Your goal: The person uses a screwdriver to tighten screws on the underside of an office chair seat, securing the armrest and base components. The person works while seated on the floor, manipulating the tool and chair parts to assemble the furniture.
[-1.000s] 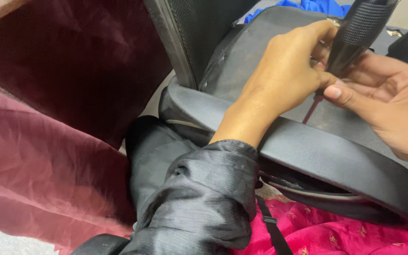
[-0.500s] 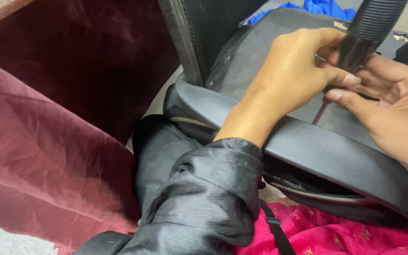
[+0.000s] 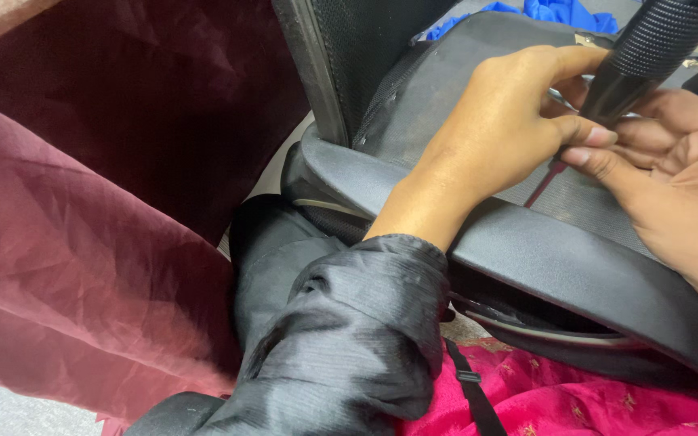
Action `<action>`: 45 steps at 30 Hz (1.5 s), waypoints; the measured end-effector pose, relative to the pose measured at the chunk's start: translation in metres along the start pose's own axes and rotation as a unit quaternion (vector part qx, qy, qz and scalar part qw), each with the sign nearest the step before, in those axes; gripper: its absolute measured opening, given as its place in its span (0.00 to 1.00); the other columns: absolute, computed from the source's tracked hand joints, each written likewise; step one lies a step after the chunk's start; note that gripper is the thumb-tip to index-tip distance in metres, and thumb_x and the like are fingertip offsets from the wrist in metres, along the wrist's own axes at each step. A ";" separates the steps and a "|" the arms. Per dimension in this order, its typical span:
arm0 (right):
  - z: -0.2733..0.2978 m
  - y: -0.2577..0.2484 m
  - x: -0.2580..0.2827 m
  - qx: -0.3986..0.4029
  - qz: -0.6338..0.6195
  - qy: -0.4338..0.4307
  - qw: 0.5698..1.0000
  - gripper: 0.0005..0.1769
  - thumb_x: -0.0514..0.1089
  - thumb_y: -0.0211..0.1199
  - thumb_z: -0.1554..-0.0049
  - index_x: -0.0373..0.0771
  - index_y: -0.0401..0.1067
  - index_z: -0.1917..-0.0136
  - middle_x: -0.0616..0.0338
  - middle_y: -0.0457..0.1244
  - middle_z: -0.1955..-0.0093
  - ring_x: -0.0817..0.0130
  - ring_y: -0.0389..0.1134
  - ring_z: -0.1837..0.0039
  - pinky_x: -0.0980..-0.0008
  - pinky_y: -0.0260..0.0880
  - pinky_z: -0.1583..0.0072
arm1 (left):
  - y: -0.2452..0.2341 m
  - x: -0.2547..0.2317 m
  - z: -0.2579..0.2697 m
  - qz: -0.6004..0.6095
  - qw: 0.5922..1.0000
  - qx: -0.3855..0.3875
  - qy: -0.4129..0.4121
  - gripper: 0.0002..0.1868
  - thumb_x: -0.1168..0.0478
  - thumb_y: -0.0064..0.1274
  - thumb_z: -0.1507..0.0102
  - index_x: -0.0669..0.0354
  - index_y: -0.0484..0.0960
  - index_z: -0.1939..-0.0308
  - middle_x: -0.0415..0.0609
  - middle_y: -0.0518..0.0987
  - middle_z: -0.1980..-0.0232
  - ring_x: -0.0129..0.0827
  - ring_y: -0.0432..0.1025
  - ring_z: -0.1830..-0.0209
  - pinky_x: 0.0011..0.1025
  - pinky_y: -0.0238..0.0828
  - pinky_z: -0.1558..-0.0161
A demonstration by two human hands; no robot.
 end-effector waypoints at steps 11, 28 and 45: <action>0.002 0.002 0.011 0.017 -0.004 -0.005 1.000 0.25 0.27 0.58 0.42 0.27 0.61 0.32 0.49 0.64 0.33 0.65 0.69 0.34 0.69 0.72 0.32 | -0.002 -0.008 0.002 0.009 0.999 -0.006 0.033 0.28 0.66 0.66 0.45 0.60 0.80 0.41 0.51 0.85 0.57 0.30 0.83 0.62 0.26 0.81 0.58; 0.004 -0.006 0.015 0.008 0.032 0.010 0.999 0.27 0.27 0.59 0.40 0.24 0.62 0.28 0.45 0.67 0.35 0.64 0.72 0.37 0.67 0.71 0.35 | -0.005 -0.016 0.001 -0.003 1.000 0.012 0.004 0.30 0.62 0.70 0.47 0.61 0.81 0.41 0.49 0.84 0.57 0.30 0.83 0.63 0.26 0.82 0.59; -0.001 -0.001 -0.017 0.043 0.126 0.081 0.988 0.19 0.33 0.60 0.40 0.32 0.71 0.36 0.55 0.70 0.45 0.72 0.71 0.44 0.71 0.71 0.40 | -0.003 0.005 -0.006 0.031 0.999 0.012 0.021 0.29 0.47 0.65 0.38 0.59 0.79 0.40 0.51 0.87 0.50 0.35 0.82 0.46 0.34 0.79 0.41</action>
Point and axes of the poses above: each hand's wrist, its own z-axis away from the middle knuckle, its own y-axis out of the palm, x = y × z, the point moved 8 cm from there along -z, towards the middle knuckle
